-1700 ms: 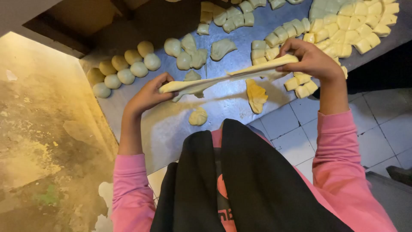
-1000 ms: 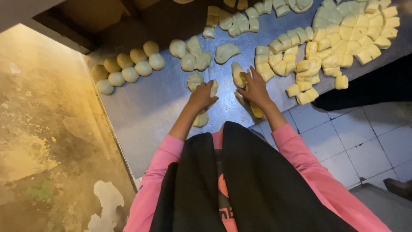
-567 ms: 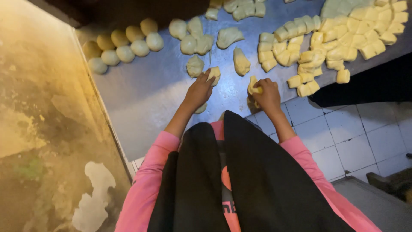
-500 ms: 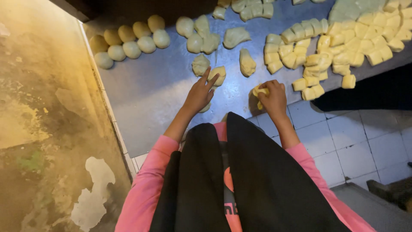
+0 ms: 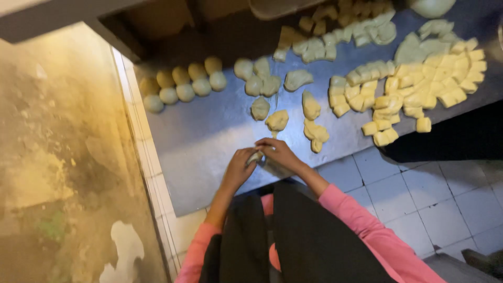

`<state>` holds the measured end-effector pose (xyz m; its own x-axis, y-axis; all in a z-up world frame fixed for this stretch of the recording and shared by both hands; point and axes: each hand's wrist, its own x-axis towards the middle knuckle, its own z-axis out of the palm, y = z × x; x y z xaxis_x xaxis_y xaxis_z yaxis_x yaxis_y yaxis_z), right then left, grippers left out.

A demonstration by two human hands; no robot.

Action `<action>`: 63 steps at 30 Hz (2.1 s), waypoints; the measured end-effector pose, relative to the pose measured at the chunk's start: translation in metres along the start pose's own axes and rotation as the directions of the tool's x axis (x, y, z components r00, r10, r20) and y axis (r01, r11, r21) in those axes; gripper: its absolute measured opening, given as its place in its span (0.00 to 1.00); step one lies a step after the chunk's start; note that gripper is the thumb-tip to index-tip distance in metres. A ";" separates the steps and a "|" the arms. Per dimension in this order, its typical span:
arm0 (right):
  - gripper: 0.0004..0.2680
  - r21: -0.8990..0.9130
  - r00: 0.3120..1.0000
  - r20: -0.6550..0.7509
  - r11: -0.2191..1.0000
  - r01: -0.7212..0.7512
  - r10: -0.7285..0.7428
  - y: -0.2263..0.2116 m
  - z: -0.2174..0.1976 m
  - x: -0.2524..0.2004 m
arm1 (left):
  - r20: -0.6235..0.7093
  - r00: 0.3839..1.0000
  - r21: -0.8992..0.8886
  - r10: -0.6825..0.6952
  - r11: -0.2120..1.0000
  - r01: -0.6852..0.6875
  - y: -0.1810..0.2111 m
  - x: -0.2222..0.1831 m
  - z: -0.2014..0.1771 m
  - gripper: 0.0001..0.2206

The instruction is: Shaping pieces of dough into round balls on a metal workbench.

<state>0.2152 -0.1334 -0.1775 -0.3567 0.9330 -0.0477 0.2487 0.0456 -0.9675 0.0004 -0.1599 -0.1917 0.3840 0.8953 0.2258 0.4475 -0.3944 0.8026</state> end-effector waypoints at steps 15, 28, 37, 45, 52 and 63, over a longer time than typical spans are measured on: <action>0.12 0.080 0.937 -0.348 0.997 0.005 0.023 0.018 0.138 -0.031 | -0.272 0.929 -0.375 -0.250 0.917 0.137 -0.019 -0.047 0.028 0.16; 0.03 -0.058 0.833 -0.549 0.997 0.046 -0.070 0.041 0.130 0.083 | -0.379 0.882 -0.417 -0.279 0.903 0.107 -0.078 0.040 0.013 0.12; 0.01 0.003 0.925 -0.376 0.999 0.054 -0.049 0.015 0.179 0.026 | -0.453 0.734 -0.552 -0.506 0.806 0.215 -0.043 -0.056 -0.001 0.13; 0.04 0.053 0.884 -0.459 0.996 -0.078 0.093 0.052 0.120 -0.051 | -0.329 0.902 -0.456 -0.278 0.884 0.107 -0.020 -0.021 0.060 0.08; 0.04 -0.120 0.878 -0.451 0.986 0.119 -0.161 0.027 0.113 0.080 | -0.396 0.821 -0.489 -0.412 0.851 0.191 -0.060 0.046 0.023 0.13; 0.02 0.149 0.939 -0.344 0.986 0.074 -0.019 0.026 0.195 -0.035 | -0.497 0.718 -0.518 -0.487 0.831 0.205 0.000 -0.083 0.007 0.15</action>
<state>0.0587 -0.2345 -0.2497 -0.0293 0.9978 0.0587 0.0845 0.0609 -0.9946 -0.0260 -0.2362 -0.2138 -0.3435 0.9380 0.0458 0.0319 -0.0371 0.9988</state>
